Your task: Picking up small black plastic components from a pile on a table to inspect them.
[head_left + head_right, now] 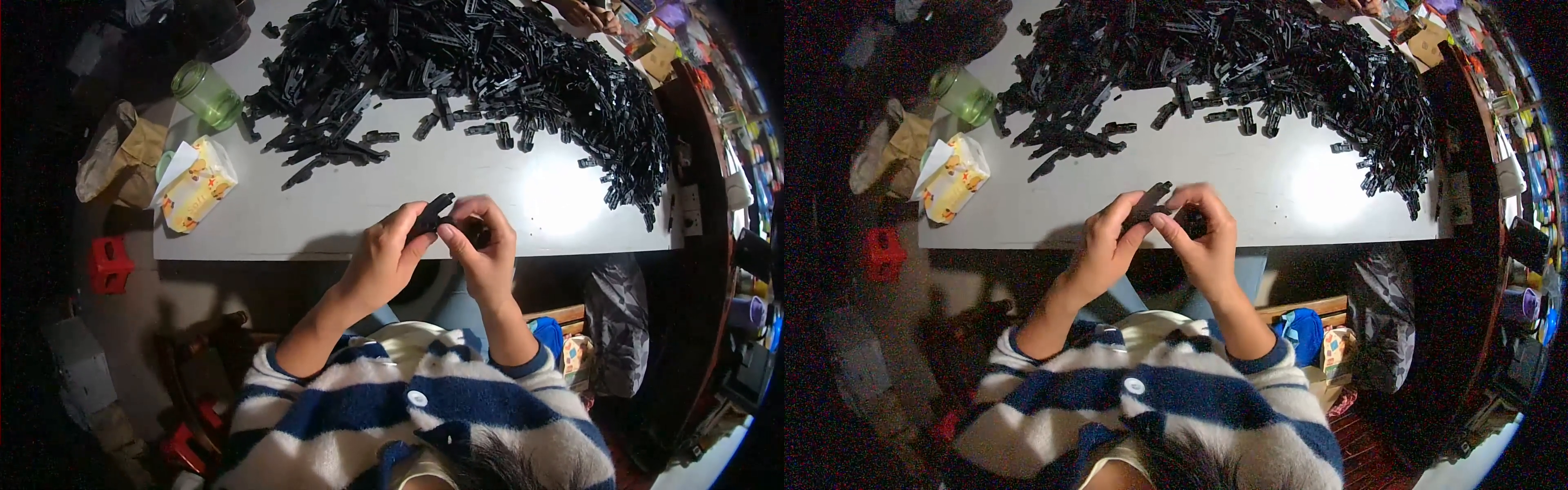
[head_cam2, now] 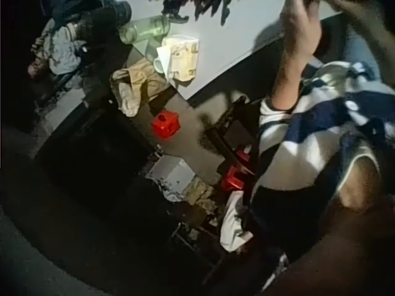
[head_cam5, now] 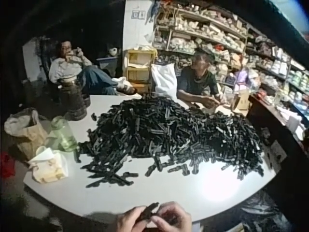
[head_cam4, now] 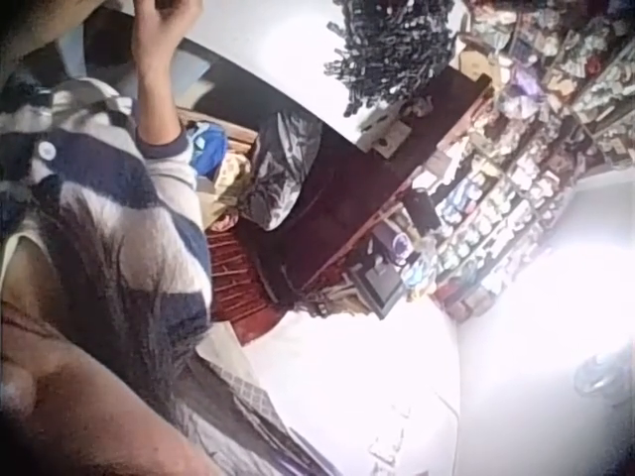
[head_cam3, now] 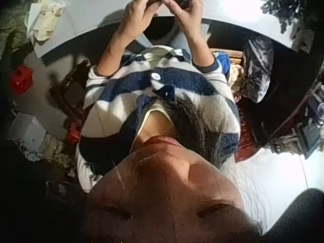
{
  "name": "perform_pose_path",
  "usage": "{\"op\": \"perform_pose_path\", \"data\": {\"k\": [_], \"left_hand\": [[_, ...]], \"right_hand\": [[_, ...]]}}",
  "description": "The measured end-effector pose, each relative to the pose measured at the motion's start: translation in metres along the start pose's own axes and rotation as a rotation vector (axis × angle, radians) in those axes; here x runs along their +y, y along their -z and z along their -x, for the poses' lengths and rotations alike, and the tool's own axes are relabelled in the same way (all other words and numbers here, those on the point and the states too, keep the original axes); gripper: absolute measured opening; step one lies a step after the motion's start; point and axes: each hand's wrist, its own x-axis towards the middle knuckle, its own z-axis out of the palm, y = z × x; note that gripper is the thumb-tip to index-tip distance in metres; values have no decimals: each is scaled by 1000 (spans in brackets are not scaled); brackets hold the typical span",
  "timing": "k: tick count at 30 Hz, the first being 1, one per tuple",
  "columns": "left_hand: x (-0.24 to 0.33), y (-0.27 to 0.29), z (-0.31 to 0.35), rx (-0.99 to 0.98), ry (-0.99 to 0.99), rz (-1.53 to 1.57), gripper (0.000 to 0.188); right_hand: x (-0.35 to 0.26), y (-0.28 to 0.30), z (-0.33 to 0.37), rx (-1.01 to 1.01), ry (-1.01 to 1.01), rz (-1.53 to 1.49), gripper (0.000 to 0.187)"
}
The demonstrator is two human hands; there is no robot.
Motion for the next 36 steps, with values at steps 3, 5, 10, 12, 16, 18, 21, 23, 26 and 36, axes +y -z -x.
{"op": "perform_pose_path", "data": {"k": [3, 5, 10, 12, 16, 18, 21, 23, 26, 36], "left_hand": [[12, 7, 2, -136, 281, 231, 28], [9, 4, 4, -62, 140, 232, 27], [9, 1, 8, -15, -28, 136, 26], [9, 2, 9, -1, -37, 106, 26], [6, 6, 8, -62, -30, 65, 28], [6, 5, 9, -84, -1, 69, 29], [6, 4, 11, -60, -61, 18, 35], [5, 9, 6, -131, 3, 45, 34], [-21, 12, -2, -48, 23, -100, 30], [-78, 42, -33, 114, 240, -785, 34]], "right_hand": [[-18, -14, -3, 42, -226, -365, 34], [-8, -4, 1, -106, -418, -449, 41], [2, -3, 5, -94, -312, -639, 35], [7, -1, 4, -128, -324, -664, 34], [13, -5, 6, -166, -338, -800, 32], [20, -5, 11, -146, -324, -798, 30], [28, -6, 10, -121, -299, -773, 27], [29, -4, 7, -114, -292, -742, 28], [31, 5, -7, 98, -338, -700, 28], [67, 61, -106, 144, -65, 256, 3]]}}
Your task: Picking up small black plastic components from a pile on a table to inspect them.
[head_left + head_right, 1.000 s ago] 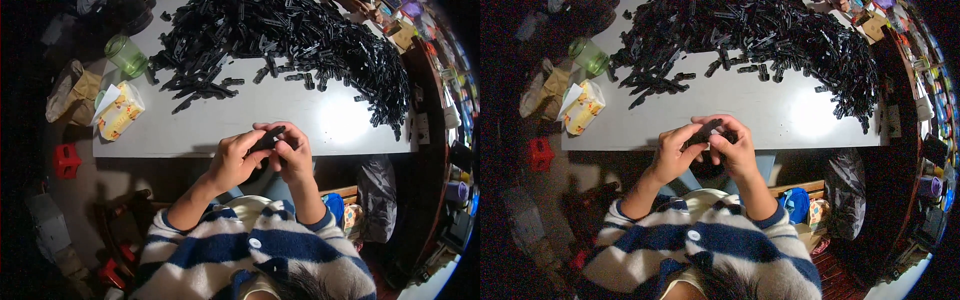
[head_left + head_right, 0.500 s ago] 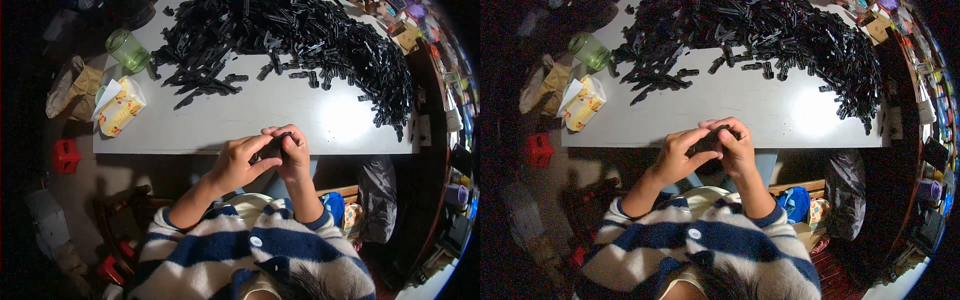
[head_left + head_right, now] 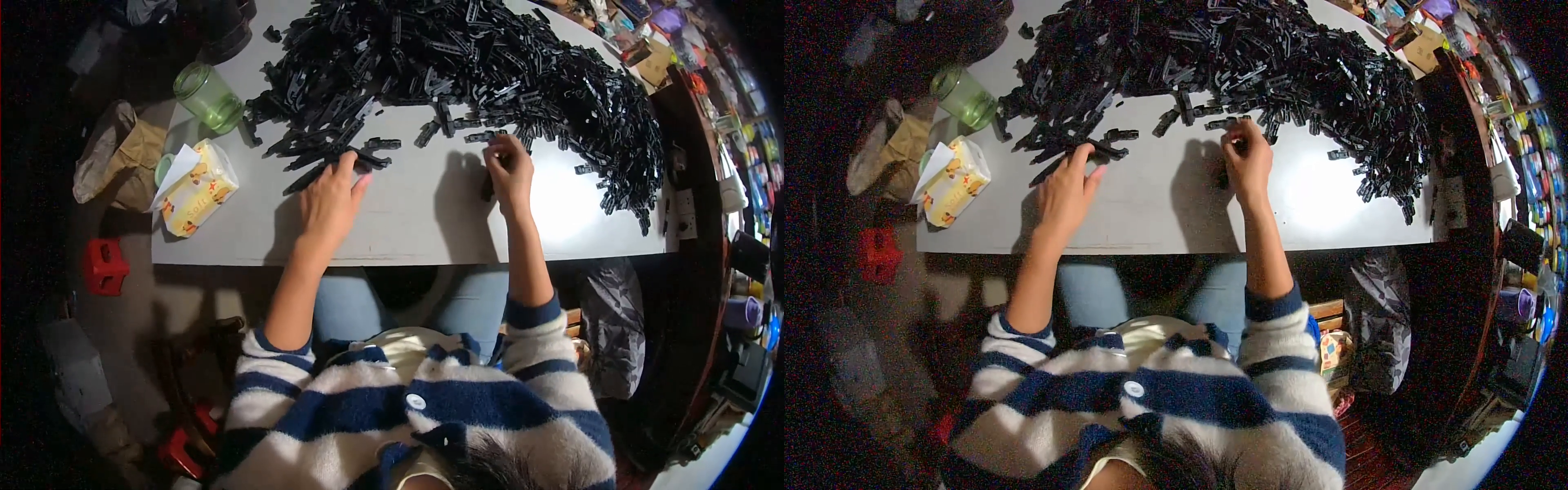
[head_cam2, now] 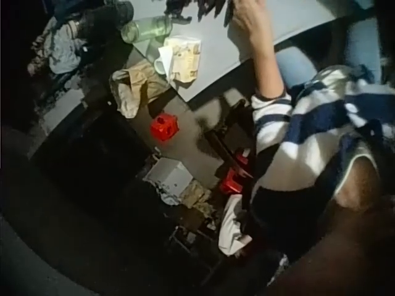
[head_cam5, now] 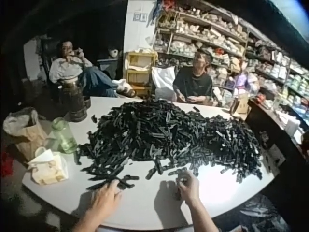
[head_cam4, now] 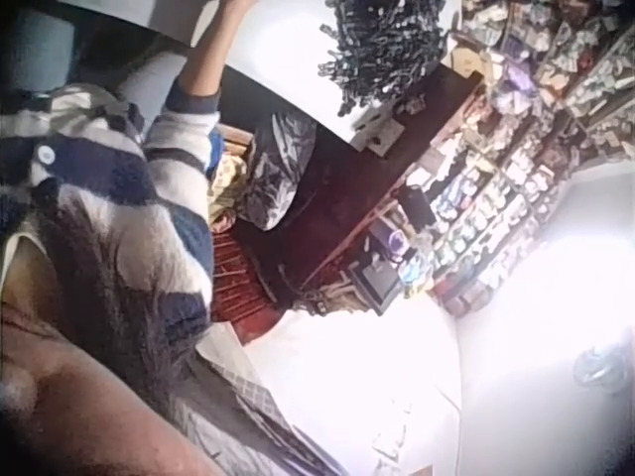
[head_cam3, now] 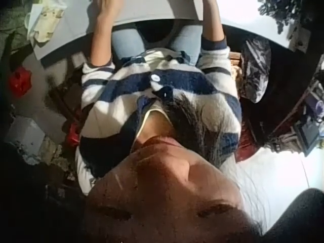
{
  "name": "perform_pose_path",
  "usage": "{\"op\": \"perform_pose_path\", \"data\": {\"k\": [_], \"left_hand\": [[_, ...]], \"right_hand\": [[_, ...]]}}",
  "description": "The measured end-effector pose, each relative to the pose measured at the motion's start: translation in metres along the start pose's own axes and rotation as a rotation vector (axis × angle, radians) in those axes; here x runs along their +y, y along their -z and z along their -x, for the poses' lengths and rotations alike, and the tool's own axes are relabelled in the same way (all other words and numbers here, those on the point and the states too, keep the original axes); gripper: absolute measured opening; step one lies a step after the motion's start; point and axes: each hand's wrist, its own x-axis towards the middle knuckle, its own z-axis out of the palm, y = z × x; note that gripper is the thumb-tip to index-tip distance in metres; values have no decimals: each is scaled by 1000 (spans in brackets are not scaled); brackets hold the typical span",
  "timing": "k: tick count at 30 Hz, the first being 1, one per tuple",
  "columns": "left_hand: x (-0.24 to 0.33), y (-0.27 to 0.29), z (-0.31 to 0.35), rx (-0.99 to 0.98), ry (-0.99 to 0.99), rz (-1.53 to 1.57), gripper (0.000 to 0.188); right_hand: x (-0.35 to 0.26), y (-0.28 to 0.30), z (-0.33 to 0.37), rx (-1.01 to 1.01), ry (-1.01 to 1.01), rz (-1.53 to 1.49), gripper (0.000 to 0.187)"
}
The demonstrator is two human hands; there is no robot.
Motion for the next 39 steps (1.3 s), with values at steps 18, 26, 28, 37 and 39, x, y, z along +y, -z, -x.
{"op": "perform_pose_path", "data": {"k": [18, 26, 28, 37, 39], "left_hand": [[32, 18, 37, -275, 206, 1220, 26], [45, 24, 45, -172, -66, 1049, 28], [47, 27, 46, -154, -96, 996, 28], [54, 37, 47, -165, -162, 881, 31], [53, 37, 49, -178, -144, 904, 32]], "right_hand": [[-70, -50, 87, -340, -239, -437, 14], [-73, -60, 103, -358, -206, -455, 21], [-74, -60, 106, -328, -159, -455, 22], [-79, -55, 114, -216, -57, -499, 26], [-78, -55, 115, -182, -43, -511, 23]]}}
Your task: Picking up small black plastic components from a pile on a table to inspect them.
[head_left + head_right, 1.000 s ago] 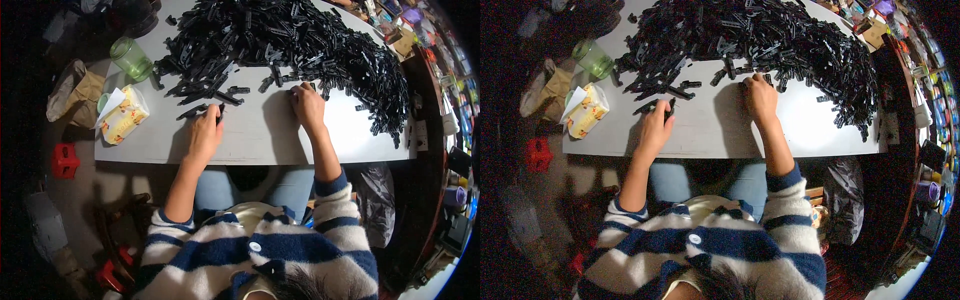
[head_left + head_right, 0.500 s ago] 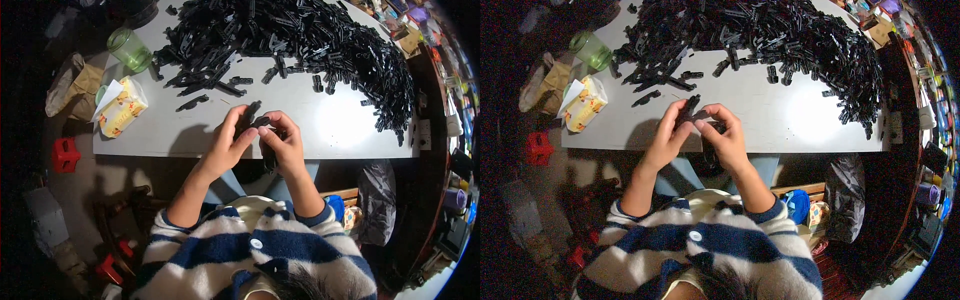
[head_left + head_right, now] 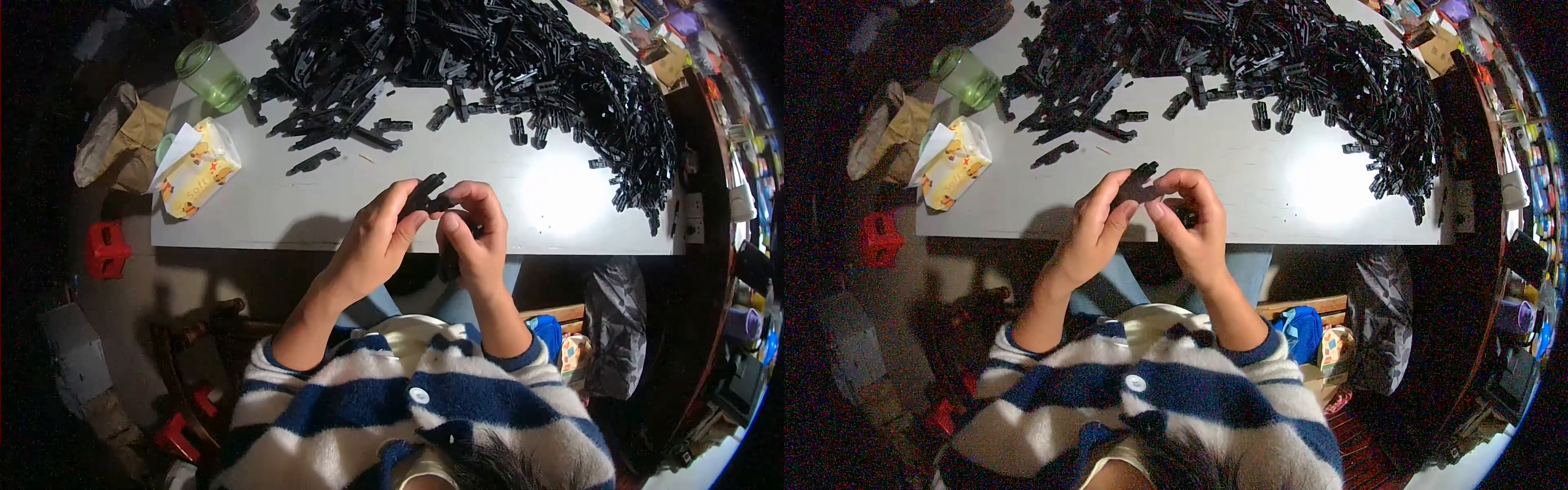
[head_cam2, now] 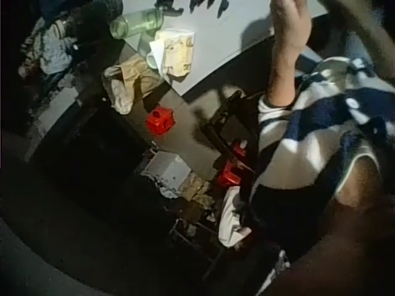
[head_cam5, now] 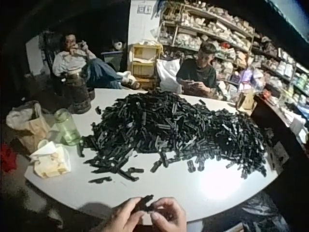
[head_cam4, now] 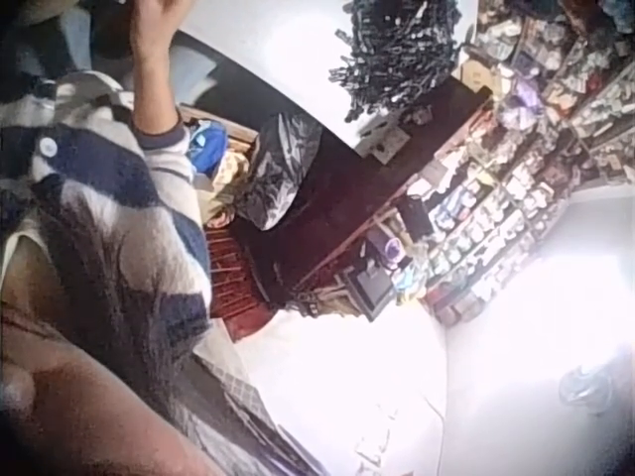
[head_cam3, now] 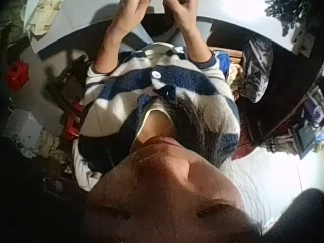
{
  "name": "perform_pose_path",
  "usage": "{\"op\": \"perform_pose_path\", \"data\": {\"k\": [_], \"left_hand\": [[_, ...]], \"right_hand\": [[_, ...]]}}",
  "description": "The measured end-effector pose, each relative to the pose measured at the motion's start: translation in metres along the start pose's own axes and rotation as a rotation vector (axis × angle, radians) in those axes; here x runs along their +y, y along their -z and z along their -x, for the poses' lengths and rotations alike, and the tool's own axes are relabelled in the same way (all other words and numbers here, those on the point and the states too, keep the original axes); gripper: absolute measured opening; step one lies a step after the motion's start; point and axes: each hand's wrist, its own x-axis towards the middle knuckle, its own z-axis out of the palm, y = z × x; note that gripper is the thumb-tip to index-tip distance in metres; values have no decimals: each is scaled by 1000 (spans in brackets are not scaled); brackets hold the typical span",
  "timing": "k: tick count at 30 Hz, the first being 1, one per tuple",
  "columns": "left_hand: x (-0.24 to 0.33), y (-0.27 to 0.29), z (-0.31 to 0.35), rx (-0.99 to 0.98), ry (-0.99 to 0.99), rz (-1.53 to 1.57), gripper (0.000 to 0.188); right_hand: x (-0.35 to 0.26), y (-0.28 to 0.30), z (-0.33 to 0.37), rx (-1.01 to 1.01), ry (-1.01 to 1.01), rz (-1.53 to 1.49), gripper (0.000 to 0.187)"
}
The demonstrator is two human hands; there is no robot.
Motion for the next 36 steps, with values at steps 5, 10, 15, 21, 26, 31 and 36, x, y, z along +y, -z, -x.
{"op": "perform_pose_path", "data": {"k": [5, 10, 15, 21, 26, 31, 36], "left_hand": [[6, -4, 1, -7, -56, -98, 34], [16, -3, 1, -14, -33, -84, 33], [7, -6, 4, 11, 4, 18, 31], [12, -8, 7, -3, -44, 180, 29], [19, -3, 11, -117, 15, 45, 24], [18, -2, 16, -101, -90, -128, 26], [18, -1, 18, -134, -82, -183, 34]], "right_hand": [[-2, 9, 3, -100, -7, 195, 13], [-4, 5, 6, -16, 85, 112, 15], [2, 11, 1, -46, 268, 239, 21], [-21, 13, -3, -290, -291, -293, 43], [-13, 13, 3, -222, -260, -224, 43], [4, 11, 7, -214, -132, -393, 30], [11, 23, 20, -239, -280, -444, 28]]}}
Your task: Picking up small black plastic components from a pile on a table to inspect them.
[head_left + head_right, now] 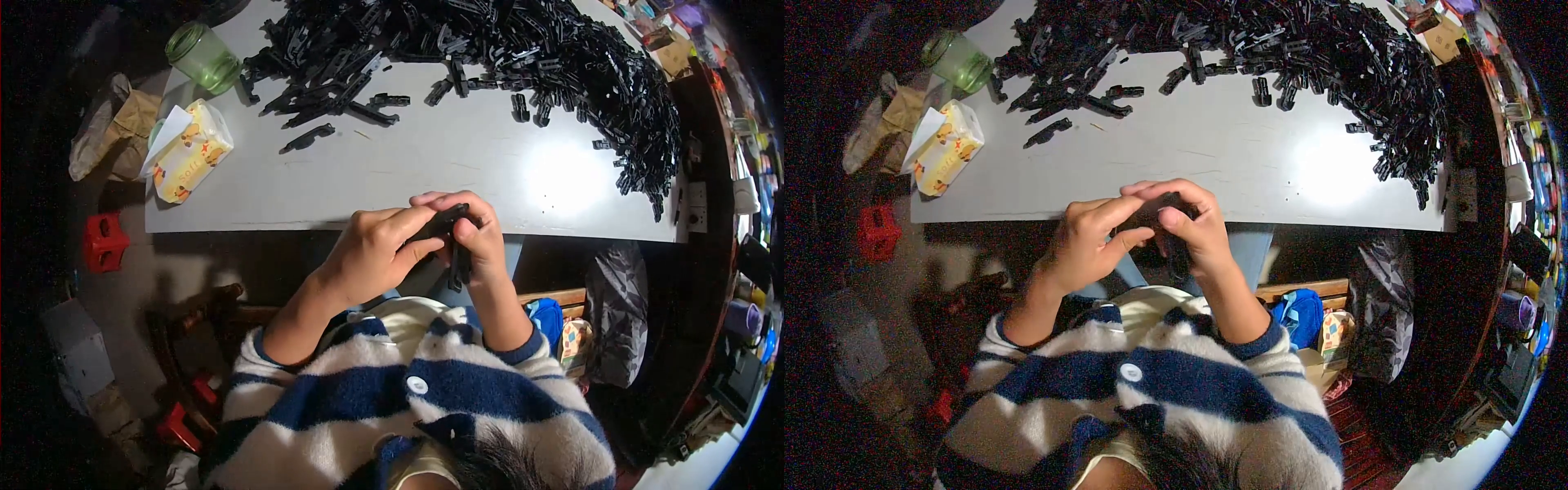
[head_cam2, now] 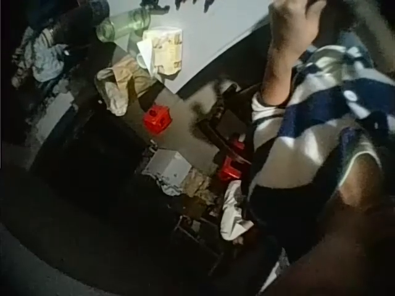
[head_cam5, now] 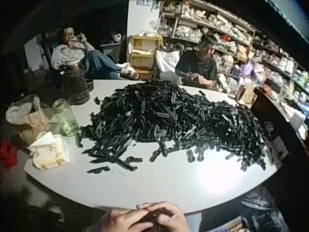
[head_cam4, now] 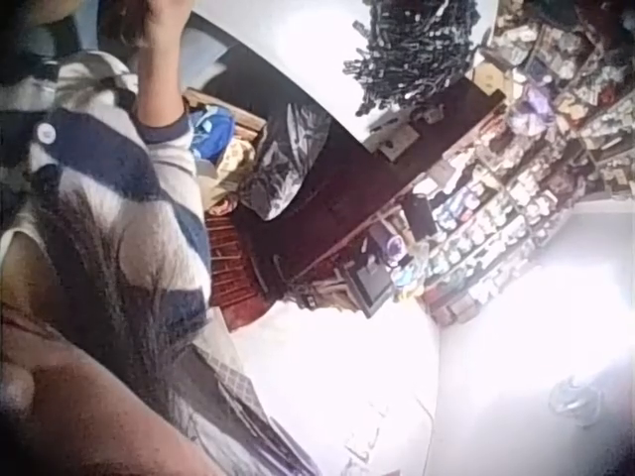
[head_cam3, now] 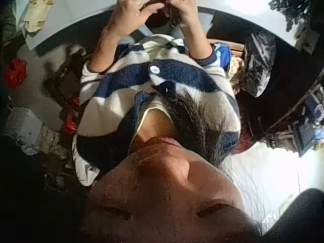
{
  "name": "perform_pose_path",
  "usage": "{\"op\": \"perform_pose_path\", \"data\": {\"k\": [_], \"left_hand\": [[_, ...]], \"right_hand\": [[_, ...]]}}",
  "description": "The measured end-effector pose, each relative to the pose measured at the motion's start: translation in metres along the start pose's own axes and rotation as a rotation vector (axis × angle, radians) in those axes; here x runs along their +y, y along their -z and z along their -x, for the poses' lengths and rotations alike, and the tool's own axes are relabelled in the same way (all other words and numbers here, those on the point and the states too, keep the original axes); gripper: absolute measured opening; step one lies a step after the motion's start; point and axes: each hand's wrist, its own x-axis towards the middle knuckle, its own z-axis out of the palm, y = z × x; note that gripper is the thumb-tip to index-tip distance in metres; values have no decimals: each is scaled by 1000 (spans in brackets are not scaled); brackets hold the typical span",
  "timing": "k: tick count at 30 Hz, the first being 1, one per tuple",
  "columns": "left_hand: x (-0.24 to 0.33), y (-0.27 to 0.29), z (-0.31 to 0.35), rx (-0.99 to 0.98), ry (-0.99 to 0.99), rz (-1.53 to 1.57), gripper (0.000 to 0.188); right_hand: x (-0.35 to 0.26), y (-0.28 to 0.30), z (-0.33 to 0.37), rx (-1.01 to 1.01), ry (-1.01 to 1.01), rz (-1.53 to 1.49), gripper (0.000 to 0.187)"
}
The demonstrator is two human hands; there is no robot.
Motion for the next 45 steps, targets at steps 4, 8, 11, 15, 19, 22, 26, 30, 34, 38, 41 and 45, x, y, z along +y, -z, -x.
{"op": "perform_pose_path", "data": {"k": [4, 8, 11, 15, 19, 22, 26, 30, 34, 38, 41, 45], "left_hand": [[0, -5, 4, -119, 13, -66, 43], [-14, -12, 12, -148, 9, -30, 41], [-19, -7, 16, -206, 56, -116, 37], [-35, 6, 2, -234, 138, -266, 28], [-85, 12, -33, 192, 158, -351, 33], [-87, 17, -52, 208, 188, -525, 31], [-87, 11, -57, 134, 299, -710, 25], [-100, 14, -37, 218, 286, -489, 24], [-98, 12, -19, 278, 292, 313, 22], [-71, 16, -16, 195, 411, 514, 25], [-64, 1, -16, 232, 322, 346, 28], [-35, -8, -18, 217, 61, 170, 37]], "right_hand": [[7, 6, 10, 64, -13, 37, 27], [16, 14, 19, 21, -56, -11, 27], [26, 18, 27, 95, -117, 270, 26], [16, 24, 25, -3, -35, 593, 28], [-17, 29, -29, 130, 101, 1080, 19], [-23, 38, -88, 152, 325, 1317, 26], [-13, 67, -136, 105, 552, 1631, 26], [-6, 69, -134, 22, 483, 1857, 18], [-5, 68, -105, 6, 487, 1880, 16], [-9, 37, -65, 184, 138, 766, 10], [-10, 11, -43, 173, -15, 73, 10], [3, -13, -37, 255, 112, -8, 7]]}}
